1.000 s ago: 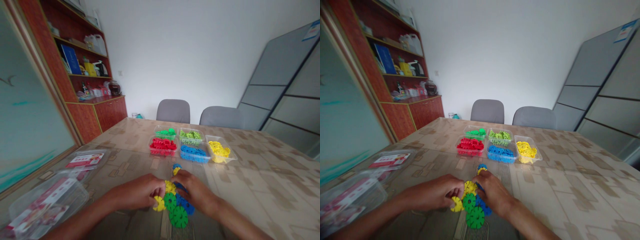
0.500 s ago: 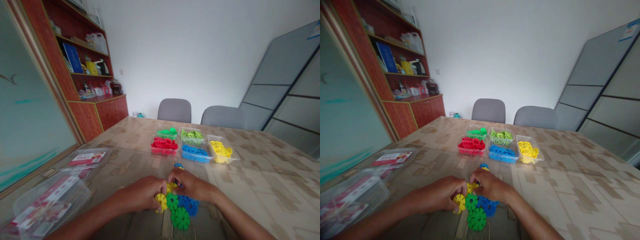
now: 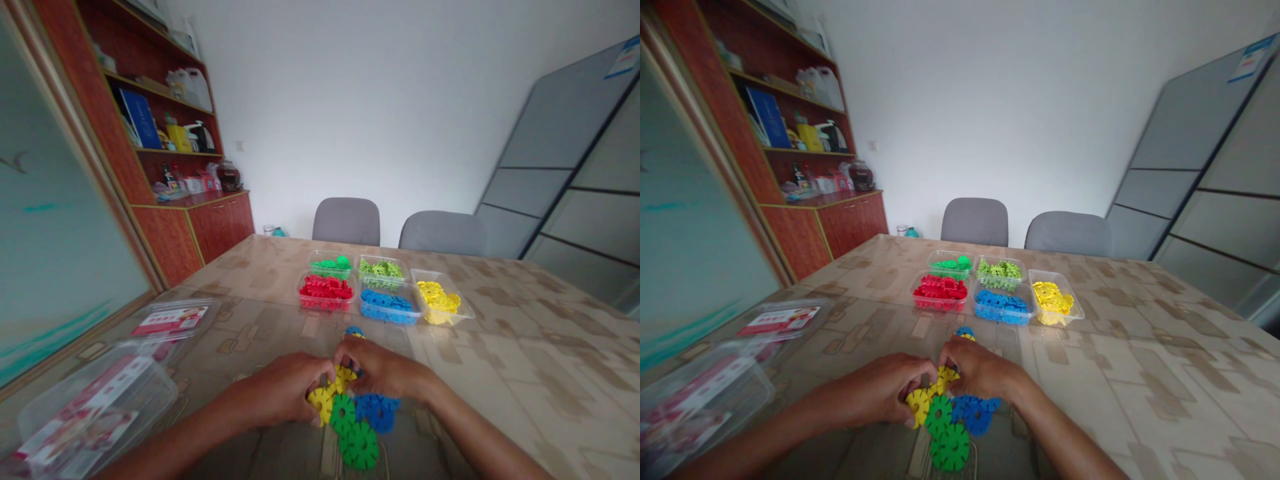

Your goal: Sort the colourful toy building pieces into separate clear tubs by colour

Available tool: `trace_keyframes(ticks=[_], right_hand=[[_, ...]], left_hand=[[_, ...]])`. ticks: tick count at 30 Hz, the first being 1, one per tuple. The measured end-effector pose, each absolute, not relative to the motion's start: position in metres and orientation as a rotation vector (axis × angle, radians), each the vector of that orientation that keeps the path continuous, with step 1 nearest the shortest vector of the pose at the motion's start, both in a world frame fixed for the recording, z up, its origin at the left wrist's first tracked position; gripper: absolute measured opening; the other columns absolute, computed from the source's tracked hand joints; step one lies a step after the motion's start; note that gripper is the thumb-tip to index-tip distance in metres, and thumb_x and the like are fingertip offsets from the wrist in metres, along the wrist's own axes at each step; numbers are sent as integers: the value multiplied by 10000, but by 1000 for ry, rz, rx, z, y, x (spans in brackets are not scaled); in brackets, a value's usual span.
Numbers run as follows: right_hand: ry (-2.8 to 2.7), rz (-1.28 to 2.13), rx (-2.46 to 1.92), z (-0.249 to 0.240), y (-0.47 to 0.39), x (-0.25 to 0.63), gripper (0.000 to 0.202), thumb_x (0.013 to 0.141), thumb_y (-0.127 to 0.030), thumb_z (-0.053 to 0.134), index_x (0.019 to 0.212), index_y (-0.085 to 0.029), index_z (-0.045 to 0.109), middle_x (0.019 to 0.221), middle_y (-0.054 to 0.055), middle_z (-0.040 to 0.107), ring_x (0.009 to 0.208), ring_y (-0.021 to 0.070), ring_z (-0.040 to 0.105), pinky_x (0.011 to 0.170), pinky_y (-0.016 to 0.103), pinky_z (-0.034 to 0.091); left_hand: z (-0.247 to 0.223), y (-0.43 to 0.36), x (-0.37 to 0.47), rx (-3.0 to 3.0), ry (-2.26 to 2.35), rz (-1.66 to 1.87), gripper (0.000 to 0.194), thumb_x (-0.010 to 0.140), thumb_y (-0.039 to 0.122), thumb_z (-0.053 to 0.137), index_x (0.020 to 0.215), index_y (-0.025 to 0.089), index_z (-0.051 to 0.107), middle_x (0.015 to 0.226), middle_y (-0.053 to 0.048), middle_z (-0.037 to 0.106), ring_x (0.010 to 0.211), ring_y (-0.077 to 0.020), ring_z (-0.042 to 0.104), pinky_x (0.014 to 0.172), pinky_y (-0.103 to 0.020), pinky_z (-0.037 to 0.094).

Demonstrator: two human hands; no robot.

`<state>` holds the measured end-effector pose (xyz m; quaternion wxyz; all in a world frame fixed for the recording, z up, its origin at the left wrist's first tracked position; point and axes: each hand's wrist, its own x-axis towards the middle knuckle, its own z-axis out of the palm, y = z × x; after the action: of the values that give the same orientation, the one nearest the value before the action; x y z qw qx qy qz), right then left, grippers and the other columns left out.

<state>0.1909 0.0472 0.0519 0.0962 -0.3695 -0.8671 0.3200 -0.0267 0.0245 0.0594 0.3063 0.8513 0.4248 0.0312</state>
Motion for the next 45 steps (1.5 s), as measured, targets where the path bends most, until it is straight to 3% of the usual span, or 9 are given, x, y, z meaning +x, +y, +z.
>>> trace_keyframes(ticks=[9,17,20,22,27,35,39,45], right_hand=[[-2556,1040,-1102,53,47,192,492,577,-68,786,1021,-183,608,920,-3,547,819,159,505,672,239,399],[-2297,1193,-1013,48,45,190,282,571,-95,741,782,-188,577,722,-52,515,659,123,461,543,211,327],[-2141,1241,-975,51,55,202,179,687,-210,681,823,-198,564,687,-50,515,607,114,457,532,220,343],[-2046,1192,-1012,54,67,215,213,745,-325,656,883,-206,546,713,-40,510,615,117,458,554,235,352],[-1934,1096,-1121,48,86,239,354,741,-462,653,953,-201,546,683,-44,473,597,123,443,549,252,338],[-2084,1031,-1206,31,73,225,145,697,-227,653,825,-186,599,674,-36,531,611,128,455,549,239,315],[-2106,982,-1233,36,71,226,169,684,-201,651,820,-193,551,669,-51,467,624,125,429,540,227,297],[-2140,958,-1224,35,70,223,161,708,-171,634,851,-185,561,718,-37,498,672,132,456,587,236,331]], left_hand=[[58,22,-26,2284,1171,74,396,593,207,823,903,215,577,756,81,519,692,-119,488,554,-212,236],[60,21,-27,2254,1154,99,361,587,193,794,827,204,525,778,84,525,708,-112,479,545,-205,239],[59,25,-30,2244,1137,141,289,623,166,721,815,212,510,744,85,507,683,-109,469,519,-206,225],[57,29,-31,2249,1122,193,229,653,148,657,818,213,513,735,80,505,682,-113,471,523,-205,235],[49,40,-29,2219,1138,367,116,713,163,558,825,193,554,747,42,550,722,-143,495,580,-205,301],[43,41,-24,2221,1103,422,112,758,168,526,822,177,617,767,16,584,734,-156,511,609,-210,334],[42,41,-22,2194,1076,432,115,779,171,519,830,169,623,764,14,582,717,-147,512,599,-205,330],[38,43,-21,2136,1071,445,62,760,171,537,797,164,587,731,27,536,690,-137,494,580,-202,315]])
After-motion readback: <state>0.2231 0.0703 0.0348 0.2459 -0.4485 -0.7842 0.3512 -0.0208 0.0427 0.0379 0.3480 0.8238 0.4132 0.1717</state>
